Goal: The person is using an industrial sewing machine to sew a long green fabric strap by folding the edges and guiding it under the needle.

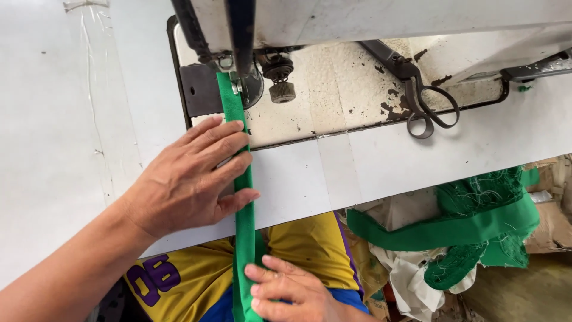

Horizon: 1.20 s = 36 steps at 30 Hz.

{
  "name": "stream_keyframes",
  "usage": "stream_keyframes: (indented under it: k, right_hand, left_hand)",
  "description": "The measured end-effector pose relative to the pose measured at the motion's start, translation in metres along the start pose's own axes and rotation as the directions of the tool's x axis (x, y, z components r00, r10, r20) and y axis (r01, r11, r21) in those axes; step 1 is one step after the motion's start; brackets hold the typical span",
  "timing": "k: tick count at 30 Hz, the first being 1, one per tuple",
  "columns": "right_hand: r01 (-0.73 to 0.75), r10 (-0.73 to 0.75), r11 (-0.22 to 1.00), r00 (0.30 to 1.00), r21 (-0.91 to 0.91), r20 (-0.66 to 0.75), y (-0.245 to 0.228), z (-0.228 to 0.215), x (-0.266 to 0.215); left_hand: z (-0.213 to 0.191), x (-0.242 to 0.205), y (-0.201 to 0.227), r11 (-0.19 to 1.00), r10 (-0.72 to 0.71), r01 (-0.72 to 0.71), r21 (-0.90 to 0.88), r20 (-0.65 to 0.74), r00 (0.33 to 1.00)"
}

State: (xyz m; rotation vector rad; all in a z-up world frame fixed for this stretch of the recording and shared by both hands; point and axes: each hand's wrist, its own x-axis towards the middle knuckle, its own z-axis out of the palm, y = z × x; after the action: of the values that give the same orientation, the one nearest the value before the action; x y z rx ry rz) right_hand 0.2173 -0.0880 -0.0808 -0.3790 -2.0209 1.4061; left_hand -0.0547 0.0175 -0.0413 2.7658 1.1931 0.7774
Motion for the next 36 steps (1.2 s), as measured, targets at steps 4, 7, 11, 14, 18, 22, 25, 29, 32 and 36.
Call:
stream_keyframes:
  k: [4,7,11,14,18,22,25,29,32,36]
  right_hand:
    - [0.112,-0.117,0.979,0.993,-0.168,-0.019,0.011,-0.007,0.023]
    - [0.137,-0.134,0.972,0.991,-0.192,0.032,0.013,-0.013,0.031]
    - [0.185,-0.192,0.931,0.981,-0.315,0.008,0.008,-0.015,0.036]
    - [0.220,-0.240,0.874,0.971,-0.434,0.010,0.008,-0.013,0.029]
    - [0.225,-0.269,0.852,0.963,-0.472,-0.027,0.007,-0.008,0.029]
    - [0.217,-0.251,0.866,0.968,-0.451,-0.015,0.004,-0.012,0.027]
    - [0.225,-0.236,0.857,0.971,-0.464,0.034,0.005,-0.014,0.028]
    - [0.193,-0.210,0.868,0.978,-0.457,0.013,0.009,-0.019,0.038]
    - [0.159,-0.162,0.882,0.986,-0.443,0.031,0.009,-0.027,0.054]
    - [0.103,-0.093,0.879,0.995,-0.467,0.043,0.011,-0.037,0.072]
  left_hand:
    - [0.003,0.004,-0.016,0.999,-0.015,0.015,0.052,0.005,1.000]
    - [0.004,0.008,-0.025,0.996,-0.010,0.011,0.090,-0.011,1.000]
    - [0.002,0.005,-0.024,0.995,-0.041,0.042,0.096,-0.011,0.999]
    - [0.002,-0.005,-0.008,0.989,-0.111,0.104,0.106,0.064,0.992]
    - [-0.001,-0.017,0.020,0.986,-0.158,0.154,0.071,0.067,0.985]
    - [0.003,-0.022,0.026,0.987,-0.152,0.149,0.056,0.052,0.987]
    - [-0.001,-0.017,0.022,0.988,-0.151,0.149,0.040,0.059,0.987]
    - [-0.002,-0.010,0.009,0.990,-0.140,0.140,0.012,0.042,0.989]
    - [-0.003,-0.004,-0.007,0.991,-0.129,0.128,0.030,0.025,0.991]
    - [-0.003,0.005,-0.024,0.985,-0.129,0.119,0.122,0.078,0.989]
